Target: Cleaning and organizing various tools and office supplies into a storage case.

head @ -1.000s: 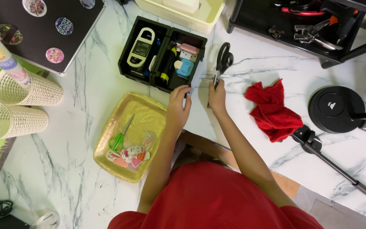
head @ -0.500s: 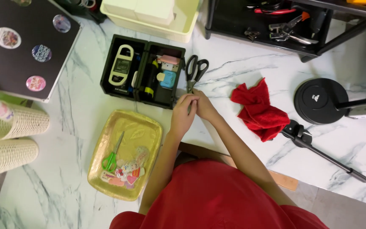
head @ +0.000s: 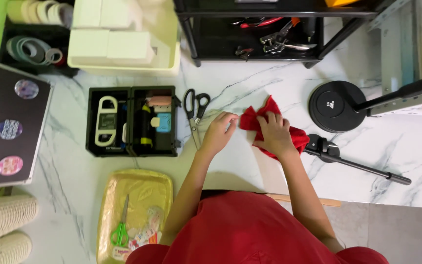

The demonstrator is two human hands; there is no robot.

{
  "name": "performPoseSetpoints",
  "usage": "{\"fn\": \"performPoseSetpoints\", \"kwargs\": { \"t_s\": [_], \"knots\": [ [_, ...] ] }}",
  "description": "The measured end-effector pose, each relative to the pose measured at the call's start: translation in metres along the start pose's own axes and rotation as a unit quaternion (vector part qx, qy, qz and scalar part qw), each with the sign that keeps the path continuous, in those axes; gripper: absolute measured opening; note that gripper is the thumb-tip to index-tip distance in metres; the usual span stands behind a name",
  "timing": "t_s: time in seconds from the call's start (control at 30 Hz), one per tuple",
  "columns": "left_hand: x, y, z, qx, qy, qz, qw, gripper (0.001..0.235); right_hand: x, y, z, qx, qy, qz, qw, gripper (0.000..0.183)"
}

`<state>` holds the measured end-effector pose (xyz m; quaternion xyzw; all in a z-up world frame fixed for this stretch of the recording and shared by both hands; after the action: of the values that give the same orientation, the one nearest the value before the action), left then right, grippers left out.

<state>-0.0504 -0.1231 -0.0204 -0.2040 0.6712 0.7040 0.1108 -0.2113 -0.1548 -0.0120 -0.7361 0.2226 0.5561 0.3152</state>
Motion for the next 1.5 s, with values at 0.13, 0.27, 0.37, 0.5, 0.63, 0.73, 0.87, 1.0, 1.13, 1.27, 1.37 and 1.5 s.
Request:
{"fn": "performPoseSetpoints", "kwargs": {
  "t_s": [0.13,0.27,0.37,0.5,0.63,0.73,0.87,1.0,1.13,1.27,1.37,1.5],
  "knots": [
    [0.025,0.009,-0.023,0.042,-0.044,-0.007,0.998,0.016,0.045,0.031,0.015,0.062,-0.116,-0.052,0.990,0.073],
    [0.041,0.013,-0.041,0.034,-0.084,-0.036,0.995,0.017,0.053,0.056,0.014,0.071,0.025,-0.194,0.978,0.028],
    [0.047,0.023,-0.044,0.054,-0.104,-0.029,0.993,0.022,0.045,0.072,0.020,0.166,0.046,-0.318,0.932,0.021],
    [0.053,0.038,-0.040,0.121,-0.125,-0.039,0.984,0.036,0.020,0.074,0.025,0.099,0.165,-0.448,0.873,0.014],
    [0.067,0.017,-0.045,0.123,-0.125,-0.080,0.981,0.026,-0.020,0.063,0.026,0.110,0.176,-0.443,0.872,0.017],
    [0.069,0.009,-0.052,0.019,-0.149,0.013,0.989,0.030,-0.039,0.059,0.024,0.139,0.175,-0.467,0.855,0.019],
    [0.074,-0.004,-0.054,-0.090,-0.166,0.116,0.975,0.025,-0.037,0.060,0.024,0.118,0.140,-0.372,0.910,0.028],
    [0.064,0.005,-0.053,-0.083,-0.165,0.203,0.962,0.020,-0.013,0.071,0.031,0.221,0.065,-0.379,0.896,0.027],
    [0.058,0.009,-0.049,-0.075,-0.178,0.181,0.964,0.019,0.022,0.081,0.040,0.245,0.130,-0.552,0.787,0.035],
    [0.054,0.012,-0.044,-0.064,-0.178,0.206,0.960,0.018,0.061,0.076,0.042,0.264,0.053,-0.711,0.650,0.037],
    [0.055,0.023,-0.038,-0.041,-0.190,0.191,0.962,0.018,0.082,0.066,0.041,0.117,-0.120,-0.608,0.776,0.027],
    [0.063,0.019,-0.034,-0.029,-0.197,0.175,0.964,0.018,0.090,0.052,0.043,-0.031,-0.224,-0.490,0.842,0.018]
  ]
}}
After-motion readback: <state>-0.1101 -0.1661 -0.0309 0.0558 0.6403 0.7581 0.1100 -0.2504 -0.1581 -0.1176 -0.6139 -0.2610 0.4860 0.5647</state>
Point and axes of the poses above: each hand's wrist, its own z-axis away from the middle knuckle, its own x-axis out of the palm, y = z × x, the point moved 9 cm from there along -z, towards the middle knuckle, and after that the axes turned 14 degrees about -x, right-handed, at the moved point
